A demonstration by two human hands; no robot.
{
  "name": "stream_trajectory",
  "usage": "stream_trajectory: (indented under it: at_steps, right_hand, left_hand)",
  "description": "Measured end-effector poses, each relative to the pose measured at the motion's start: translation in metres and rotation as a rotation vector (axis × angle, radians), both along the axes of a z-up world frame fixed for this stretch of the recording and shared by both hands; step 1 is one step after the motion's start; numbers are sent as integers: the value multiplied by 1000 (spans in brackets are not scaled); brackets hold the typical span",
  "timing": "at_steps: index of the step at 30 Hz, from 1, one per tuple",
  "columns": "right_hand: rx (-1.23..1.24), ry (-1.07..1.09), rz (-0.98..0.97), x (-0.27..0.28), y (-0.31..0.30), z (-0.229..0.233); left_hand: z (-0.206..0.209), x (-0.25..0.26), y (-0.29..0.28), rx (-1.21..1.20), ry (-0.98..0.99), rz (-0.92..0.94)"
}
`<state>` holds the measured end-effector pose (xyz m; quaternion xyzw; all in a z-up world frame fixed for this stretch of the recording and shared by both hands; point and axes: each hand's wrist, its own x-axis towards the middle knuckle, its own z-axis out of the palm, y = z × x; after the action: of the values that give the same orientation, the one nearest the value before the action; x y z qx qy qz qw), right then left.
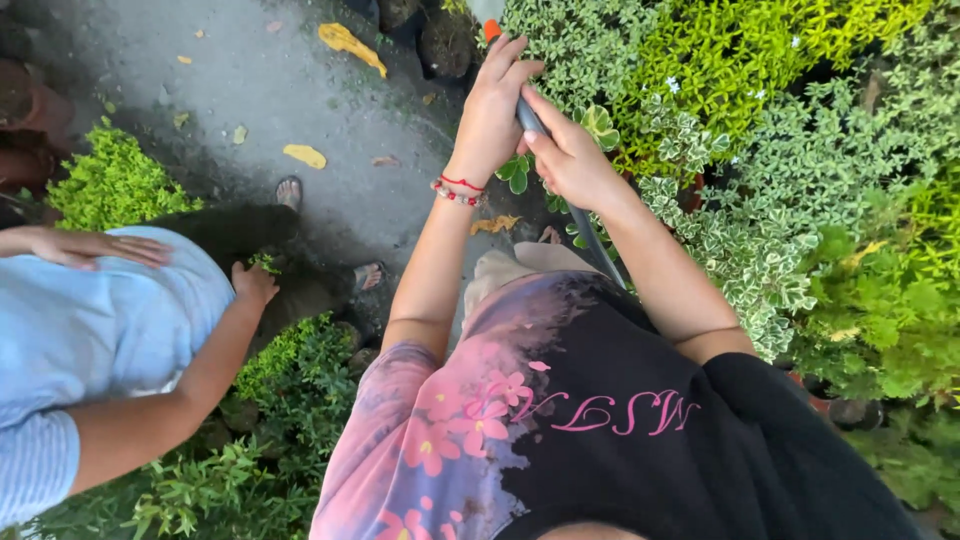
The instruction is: The person uses a hose with a spray nozzle to water a row of potted plants. They move the nozzle from left to right, directing a steady stream of water onto the foliage and soil of each plant in sequence.
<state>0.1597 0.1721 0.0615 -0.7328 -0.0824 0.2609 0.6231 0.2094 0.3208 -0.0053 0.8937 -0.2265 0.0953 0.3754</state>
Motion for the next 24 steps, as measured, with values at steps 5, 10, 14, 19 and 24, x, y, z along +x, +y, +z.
stream_trajectory:
  at_steps: [5, 10, 14, 19, 24]
  right_hand:
    - [-19, 41, -19, 22, 1, 4]
    - [-1, 95, -86, 42, 10, -3]
    - [3, 65, -156, 64, 20, -7]
    - [-12, 37, -292, 91, 47, 4]
    - [13, 15, -371, 116, 83, 5]
  left_hand:
    - [4, 22, 0, -7, 45, -38]
    - [-3, 48, 5, -1, 58, -51]
    - [-13, 84, 9, 10, 39, -118]
    - [-9, 135, 23, -9, 11, -269]
    - [-1, 168, 52, 2, 8, -351]
